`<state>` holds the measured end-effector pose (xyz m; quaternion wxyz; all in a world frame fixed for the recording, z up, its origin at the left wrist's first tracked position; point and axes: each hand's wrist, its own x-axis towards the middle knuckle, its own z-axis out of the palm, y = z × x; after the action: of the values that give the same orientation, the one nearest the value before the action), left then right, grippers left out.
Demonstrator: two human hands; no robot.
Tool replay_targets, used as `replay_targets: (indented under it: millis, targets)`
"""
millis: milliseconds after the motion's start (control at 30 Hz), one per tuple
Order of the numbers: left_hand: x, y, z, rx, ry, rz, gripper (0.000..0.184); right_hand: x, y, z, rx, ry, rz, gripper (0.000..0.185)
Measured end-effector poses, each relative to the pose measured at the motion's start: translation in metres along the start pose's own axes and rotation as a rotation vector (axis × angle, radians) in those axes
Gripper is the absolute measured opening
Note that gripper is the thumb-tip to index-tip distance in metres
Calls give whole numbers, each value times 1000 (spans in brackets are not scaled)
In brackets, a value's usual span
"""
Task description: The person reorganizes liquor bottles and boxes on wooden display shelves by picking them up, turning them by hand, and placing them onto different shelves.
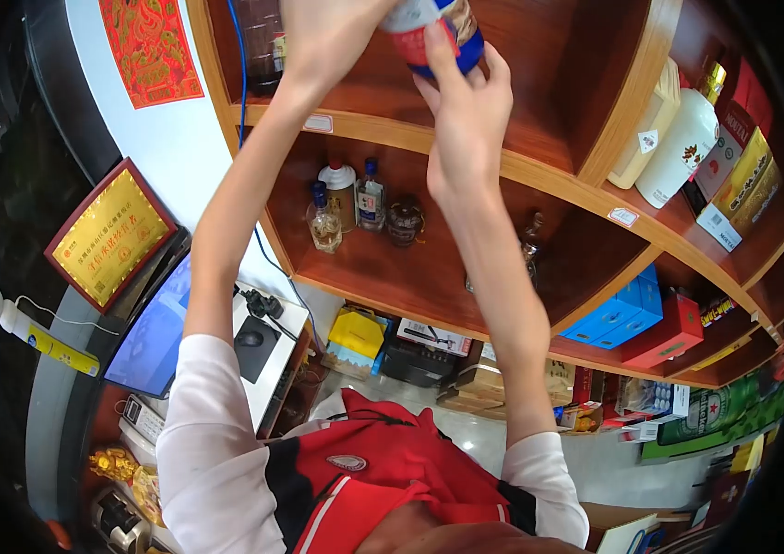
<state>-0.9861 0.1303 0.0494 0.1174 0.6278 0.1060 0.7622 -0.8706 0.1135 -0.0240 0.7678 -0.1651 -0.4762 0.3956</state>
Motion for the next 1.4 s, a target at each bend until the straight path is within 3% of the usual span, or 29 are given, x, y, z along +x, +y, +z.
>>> replay_targets:
  millis: [33,67,100,133,200,267,333,367,400,467,500,600,667,733,767,800,867,933,967,1000,1400]
  targets:
    - [-17,24,-5,290,-60,66,58,-11,-4,-4,39,-12,-61,75]
    - [-35,18,-11,347,57,46,44,-23,-8,-7,80,-25,-123,79]
    - [-53,19,-23,387,48,80,59,-37,-14,-10,96,-21,-151,78]
    - [-74,33,-17,223,29,96,72,-49,-18,-15,56,-36,-176,82]
    - [-113,38,-20,121,90,161,82,-79,-24,-29,-13,-45,-181,91]
    - [-146,24,-33,312,89,430,87,-110,-24,-44,-2,-51,-211,91]
    - [-174,61,-55,527,-464,104,130,-138,-15,-68,-32,-83,-219,107]
    - [-192,60,-68,538,-469,-27,87,-151,-9,-82,-69,-97,-229,109]
    - [-199,80,-74,483,-607,-359,98,-164,-4,-96,-109,-109,-236,111]
    - [-239,90,-64,-20,-359,-654,121,-189,6,-120,-149,-79,-146,112]
    - [-261,79,-60,-26,-365,-691,121,-201,14,-133,-135,-68,-107,110]
    - [-327,33,-44,119,-204,-144,130,-233,33,-163,-119,6,133,103]
    - [-346,37,-33,158,-202,-378,117,-251,54,-182,-82,91,271,100]
    - [-363,27,-22,141,-186,-596,116,-264,81,-203,-63,145,365,91]
    - [-372,21,-14,107,-89,-764,103,-268,94,-213,-94,160,391,86]
    - [-381,0,-17,239,-106,-695,85,-270,106,-223,-124,173,415,82]
    - [-395,-26,-14,244,-125,-914,70,-273,133,-244,-263,201,467,75]
    - [-398,-54,-3,523,-217,-655,69,-268,151,-260,-404,230,510,69]
    - [-395,-65,4,566,-254,-584,70,-263,157,-266,-569,206,430,65]
    - [-395,-75,11,553,-268,-583,70,-260,161,-272,-733,181,349,61]
    - [-404,-216,63,681,-330,-599,69,-274,185,-312,-917,146,413,44]
